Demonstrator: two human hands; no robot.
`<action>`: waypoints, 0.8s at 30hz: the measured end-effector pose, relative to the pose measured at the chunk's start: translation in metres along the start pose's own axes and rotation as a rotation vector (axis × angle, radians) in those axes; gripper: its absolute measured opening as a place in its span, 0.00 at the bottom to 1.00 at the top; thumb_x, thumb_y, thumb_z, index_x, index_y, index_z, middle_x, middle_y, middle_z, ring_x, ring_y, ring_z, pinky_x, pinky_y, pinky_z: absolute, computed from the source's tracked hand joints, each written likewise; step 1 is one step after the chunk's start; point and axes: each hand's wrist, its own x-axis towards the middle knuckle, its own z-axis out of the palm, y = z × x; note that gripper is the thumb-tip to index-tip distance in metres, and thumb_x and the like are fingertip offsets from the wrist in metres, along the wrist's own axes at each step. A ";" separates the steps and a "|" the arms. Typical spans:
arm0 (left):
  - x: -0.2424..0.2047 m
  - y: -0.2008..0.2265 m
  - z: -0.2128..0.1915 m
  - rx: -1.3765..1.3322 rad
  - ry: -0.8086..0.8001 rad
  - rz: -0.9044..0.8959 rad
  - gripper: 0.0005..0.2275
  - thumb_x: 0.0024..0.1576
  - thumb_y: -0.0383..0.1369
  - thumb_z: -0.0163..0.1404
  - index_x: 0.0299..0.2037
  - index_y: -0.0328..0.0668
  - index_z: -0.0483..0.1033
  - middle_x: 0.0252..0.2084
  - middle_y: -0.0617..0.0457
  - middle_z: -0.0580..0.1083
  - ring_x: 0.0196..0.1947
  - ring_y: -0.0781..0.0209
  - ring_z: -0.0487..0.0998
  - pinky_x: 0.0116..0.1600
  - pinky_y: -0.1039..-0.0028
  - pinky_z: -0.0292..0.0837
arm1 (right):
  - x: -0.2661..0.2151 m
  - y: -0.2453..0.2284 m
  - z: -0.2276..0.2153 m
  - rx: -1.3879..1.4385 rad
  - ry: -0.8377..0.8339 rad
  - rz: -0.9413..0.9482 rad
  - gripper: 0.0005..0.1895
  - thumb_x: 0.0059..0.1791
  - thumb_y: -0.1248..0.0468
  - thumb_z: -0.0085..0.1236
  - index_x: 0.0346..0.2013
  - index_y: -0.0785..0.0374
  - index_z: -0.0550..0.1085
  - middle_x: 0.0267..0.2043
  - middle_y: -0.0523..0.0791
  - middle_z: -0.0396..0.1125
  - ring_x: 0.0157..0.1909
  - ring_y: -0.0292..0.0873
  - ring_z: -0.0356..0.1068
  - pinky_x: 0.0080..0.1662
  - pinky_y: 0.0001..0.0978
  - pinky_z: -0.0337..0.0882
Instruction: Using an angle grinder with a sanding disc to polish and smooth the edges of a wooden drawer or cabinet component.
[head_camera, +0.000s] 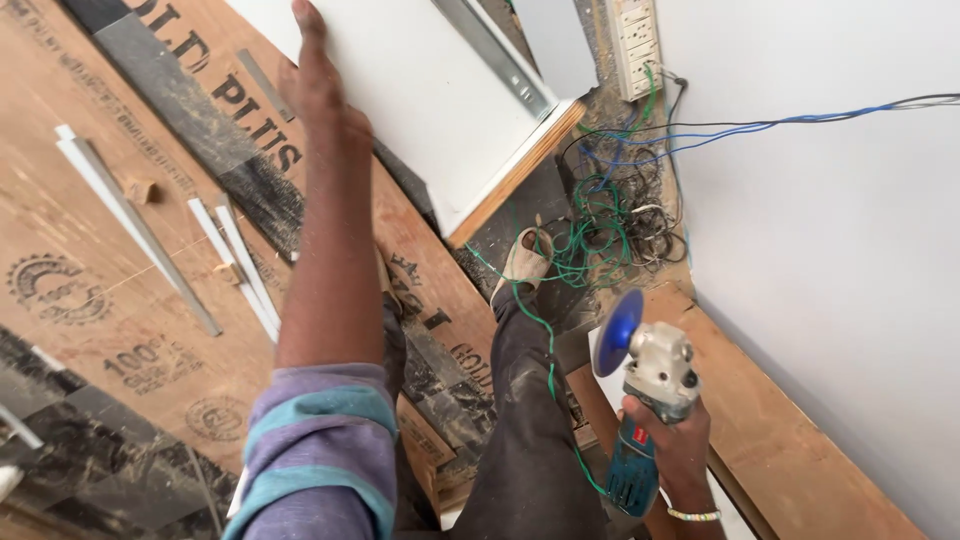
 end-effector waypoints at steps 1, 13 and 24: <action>-0.013 -0.001 -0.001 -0.065 0.009 -0.001 0.49 0.44 0.54 0.63 0.65 0.23 0.53 0.67 0.21 0.61 0.65 0.26 0.67 0.63 0.35 0.72 | -0.005 0.003 -0.004 0.081 0.027 0.133 0.31 0.38 0.63 0.72 0.52 0.68 0.72 0.39 0.50 0.74 0.35 0.45 0.76 0.36 0.37 0.78; -0.121 -0.026 0.021 -0.669 0.039 -0.031 0.43 0.49 0.52 0.57 0.71 0.39 0.50 0.72 0.29 0.57 0.72 0.30 0.57 0.70 0.34 0.54 | 0.021 -0.026 -0.060 0.188 -0.049 -0.032 0.31 0.39 0.63 0.70 0.55 0.67 0.71 0.38 0.48 0.73 0.35 0.45 0.77 0.38 0.38 0.80; -0.234 -0.141 -0.023 -1.253 0.304 -0.036 0.42 0.51 0.49 0.58 0.74 0.40 0.52 0.74 0.47 0.60 0.74 0.47 0.57 0.77 0.52 0.49 | 0.065 -0.042 -0.120 -0.029 -0.123 -0.157 0.27 0.41 0.60 0.70 0.49 0.71 0.74 0.38 0.50 0.75 0.38 0.44 0.77 0.41 0.36 0.78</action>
